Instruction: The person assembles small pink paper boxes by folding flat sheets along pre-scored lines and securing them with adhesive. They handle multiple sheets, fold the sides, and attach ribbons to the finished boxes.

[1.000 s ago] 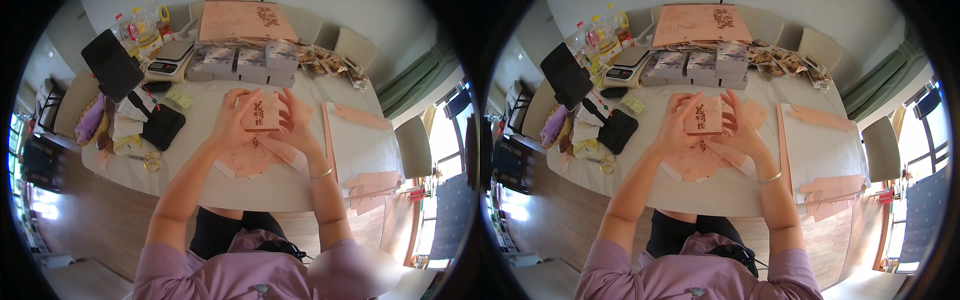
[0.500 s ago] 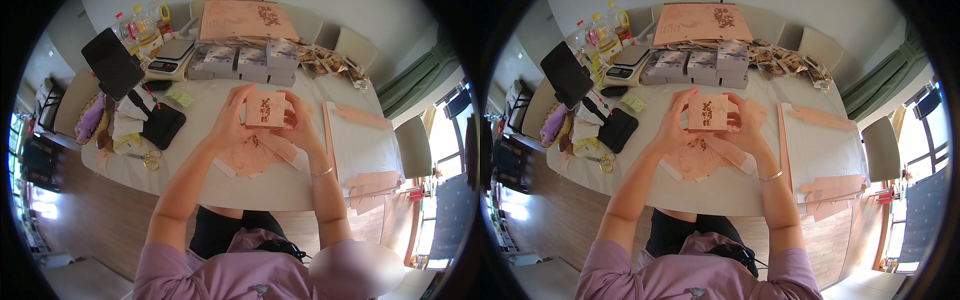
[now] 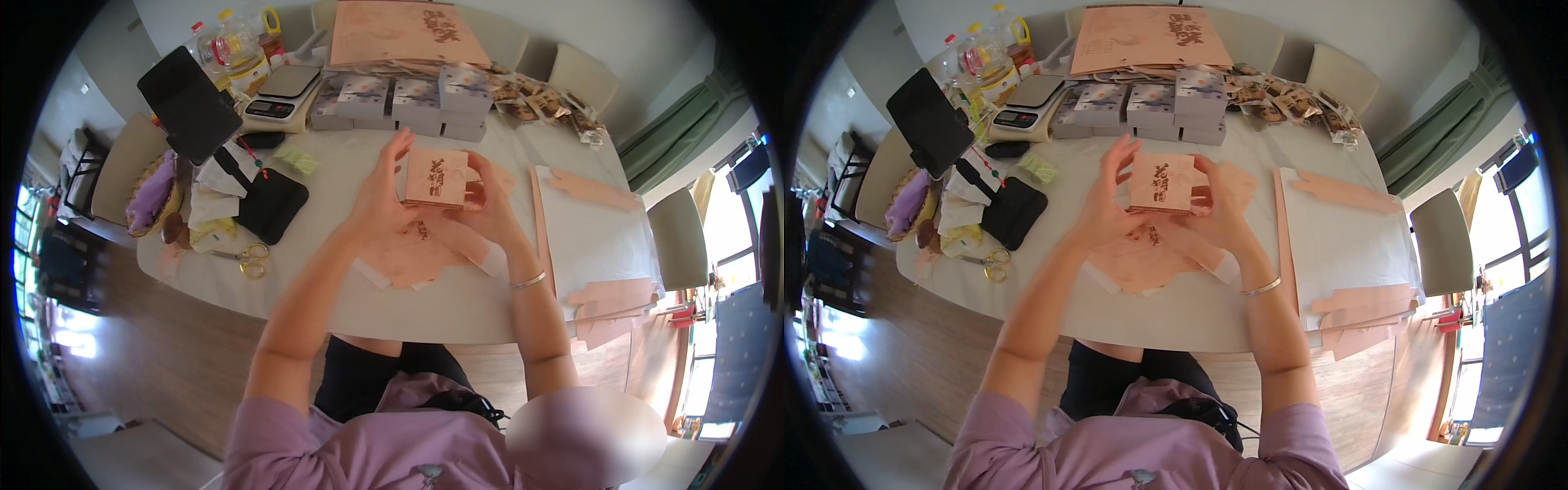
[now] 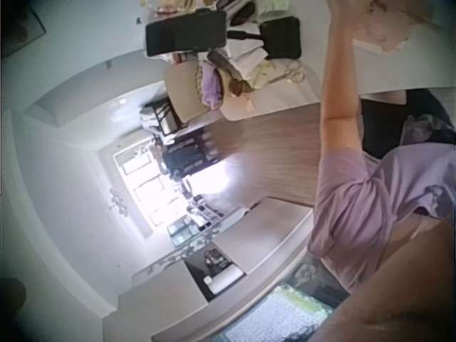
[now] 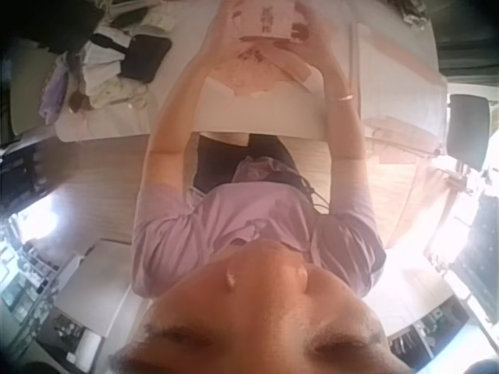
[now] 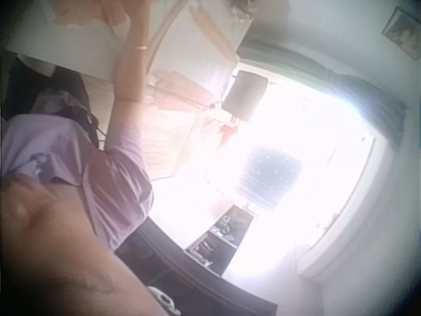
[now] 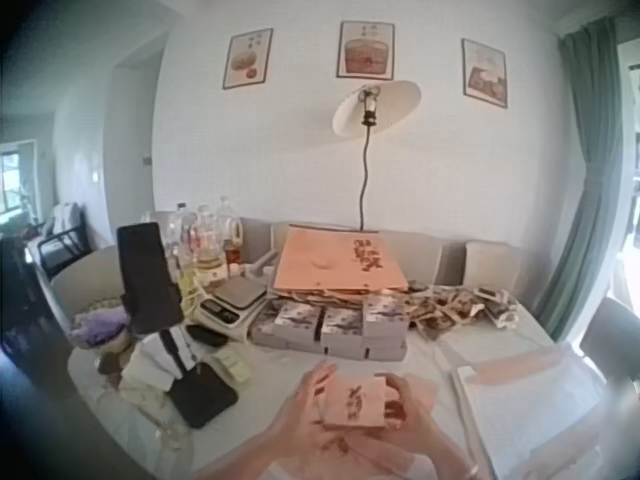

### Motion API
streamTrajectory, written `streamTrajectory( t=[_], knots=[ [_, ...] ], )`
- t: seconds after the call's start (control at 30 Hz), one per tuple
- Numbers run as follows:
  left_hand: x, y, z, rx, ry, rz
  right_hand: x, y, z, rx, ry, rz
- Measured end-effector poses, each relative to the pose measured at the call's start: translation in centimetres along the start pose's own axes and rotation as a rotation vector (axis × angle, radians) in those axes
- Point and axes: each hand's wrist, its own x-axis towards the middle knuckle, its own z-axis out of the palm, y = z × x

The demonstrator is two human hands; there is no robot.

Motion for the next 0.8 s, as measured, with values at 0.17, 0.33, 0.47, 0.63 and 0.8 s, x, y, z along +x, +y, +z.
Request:
streamTrajectory(
  t=[0.17,0.33,0.47,0.63,0.8],
  knots=[
    [0.0,-2.1,-0.3,-0.073,-0.073,-0.097,0.5,2.1,0.5,-0.141,0.048,-0.034],
    [0.4,-2.5,-1.3,-0.075,0.088,-0.1,3.5,-0.9,2.1,-0.329,0.03,-0.014],
    [0.9,-4.6,-1.6,-0.32,0.317,-0.042,7.4,-4.6,3.0,-0.411,0.008,-0.08],
    [0.9,-4.5,-2.2,-0.351,0.284,-0.143,14.0,-6.7,1.0,-0.599,0.078,-0.043],
    [0.7,-6.3,-0.7,-0.183,0.174,-0.108,17.7,-9.9,-1.4,-0.67,0.037,0.054]
  ],
)
